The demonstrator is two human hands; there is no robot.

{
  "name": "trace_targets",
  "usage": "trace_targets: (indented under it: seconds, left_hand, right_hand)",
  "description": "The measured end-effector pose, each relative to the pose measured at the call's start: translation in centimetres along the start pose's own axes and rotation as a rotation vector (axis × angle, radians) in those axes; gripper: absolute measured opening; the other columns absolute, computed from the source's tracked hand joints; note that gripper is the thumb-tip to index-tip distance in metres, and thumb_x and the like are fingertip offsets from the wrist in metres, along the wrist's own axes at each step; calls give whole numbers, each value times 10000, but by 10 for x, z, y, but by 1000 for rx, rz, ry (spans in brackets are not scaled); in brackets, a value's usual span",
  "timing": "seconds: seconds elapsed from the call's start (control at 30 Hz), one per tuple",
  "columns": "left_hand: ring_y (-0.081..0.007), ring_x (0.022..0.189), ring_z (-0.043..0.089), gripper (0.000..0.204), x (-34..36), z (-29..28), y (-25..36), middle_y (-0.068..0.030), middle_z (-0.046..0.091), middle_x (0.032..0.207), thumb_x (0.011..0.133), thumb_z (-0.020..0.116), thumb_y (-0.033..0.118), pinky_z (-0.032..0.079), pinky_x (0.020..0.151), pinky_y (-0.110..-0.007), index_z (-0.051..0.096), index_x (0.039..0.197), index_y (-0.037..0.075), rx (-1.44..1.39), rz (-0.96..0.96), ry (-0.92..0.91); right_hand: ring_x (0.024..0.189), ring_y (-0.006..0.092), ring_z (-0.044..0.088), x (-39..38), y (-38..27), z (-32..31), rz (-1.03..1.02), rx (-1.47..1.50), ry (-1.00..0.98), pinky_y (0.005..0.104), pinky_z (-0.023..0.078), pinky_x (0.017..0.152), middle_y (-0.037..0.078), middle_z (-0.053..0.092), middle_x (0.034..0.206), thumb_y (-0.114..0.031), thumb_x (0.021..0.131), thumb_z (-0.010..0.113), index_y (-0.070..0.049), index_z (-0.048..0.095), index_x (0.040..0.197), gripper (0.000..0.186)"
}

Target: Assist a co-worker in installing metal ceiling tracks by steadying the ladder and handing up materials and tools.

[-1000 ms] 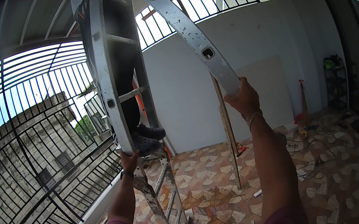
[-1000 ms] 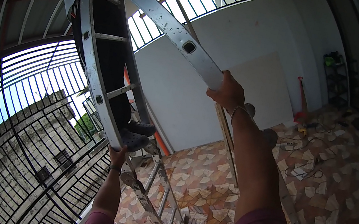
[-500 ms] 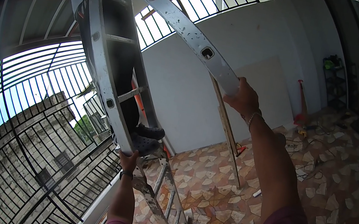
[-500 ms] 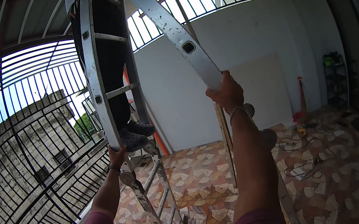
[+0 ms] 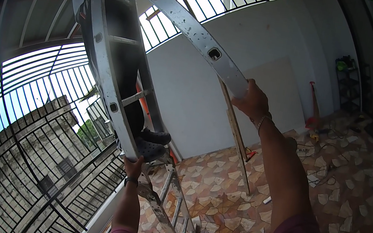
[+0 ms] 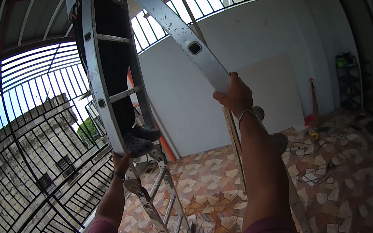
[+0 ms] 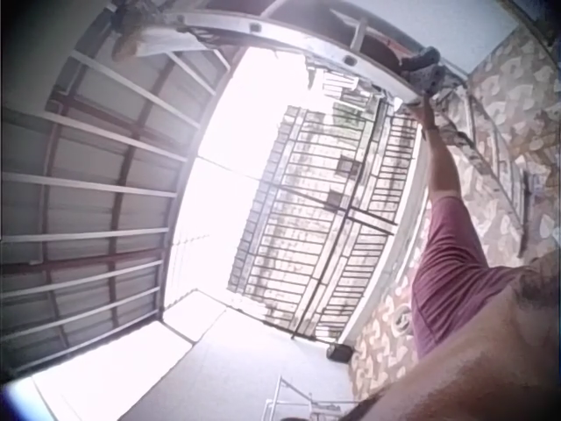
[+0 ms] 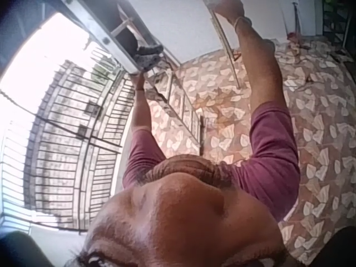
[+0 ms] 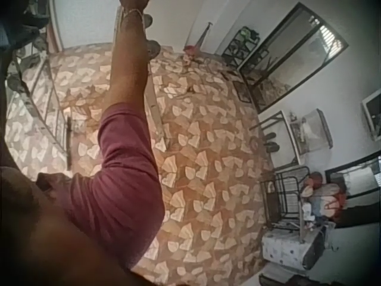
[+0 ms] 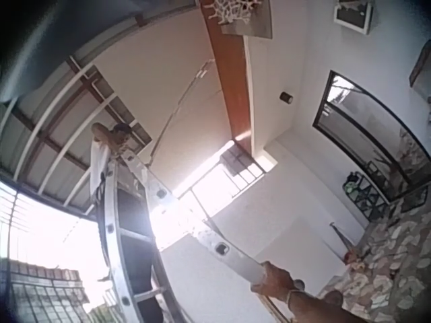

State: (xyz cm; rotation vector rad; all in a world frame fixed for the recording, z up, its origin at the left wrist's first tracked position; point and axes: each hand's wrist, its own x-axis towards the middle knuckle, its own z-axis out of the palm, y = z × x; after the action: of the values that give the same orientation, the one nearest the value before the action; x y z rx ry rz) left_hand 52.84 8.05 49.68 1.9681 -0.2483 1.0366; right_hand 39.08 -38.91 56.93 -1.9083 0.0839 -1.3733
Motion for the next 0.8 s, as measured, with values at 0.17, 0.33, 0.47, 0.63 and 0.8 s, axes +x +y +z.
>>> trace_targets:
  seconds: [0.17, 0.33, 0.47, 0.63, 0.8]
  left_hand:
    - [-258, 817, 549, 648, 2, -6, -9, -157, 556, 911, 628, 738, 307, 439, 723, -374, 390, 1085, 6, 22, 22, 10]
    - [-298, 878, 556, 677, 4, -5, -12, -180, 561, 962, 614, 734, 340, 431, 776, -390, 397, 1104, 17, 9, -15, -6]
    - [-302, 886, 556, 691, 5, -2, -11, -186, 560, 963, 609, 733, 353, 428, 785, -388, 397, 1107, 10, 35, -22, 9]
    - [-312, 895, 556, 694, 5, -3, -12, -196, 554, 976, 608, 732, 354, 426, 791, -390, 396, 1105, 5, 18, 16, 28]
    - [-307, 888, 556, 688, 4, -3, -10, -198, 553, 970, 609, 733, 349, 427, 786, -381, 397, 1094, -5, 24, -3, 4]
  right_hand:
    - [900, 334, 582, -3, -6, -3, 7, 5, -19, 394, 469, 797, 183, 581, 980, -278, 595, 683, -7, 426, 1080, 613]
    - [896, 332, 582, -4, -6, -2, -4, 14, 3, 390, 466, 795, 185, 583, 970, -279, 596, 682, -12, 432, 1075, 603]
    - [865, 319, 588, -1, -1, 0, -8, 21, 26, 385, 470, 756, 179, 590, 927, -260, 567, 699, -18, 436, 1069, 616]
    - [908, 330, 578, -2, -4, 0, 2, 13, 10, 390, 463, 801, 184, 582, 979, -281, 595, 685, -15, 436, 1074, 602]
    - [911, 328, 579, -3, -5, -2, 9, 9, 7, 390, 462, 803, 183, 582, 985, -279, 593, 684, -14, 434, 1081, 609]
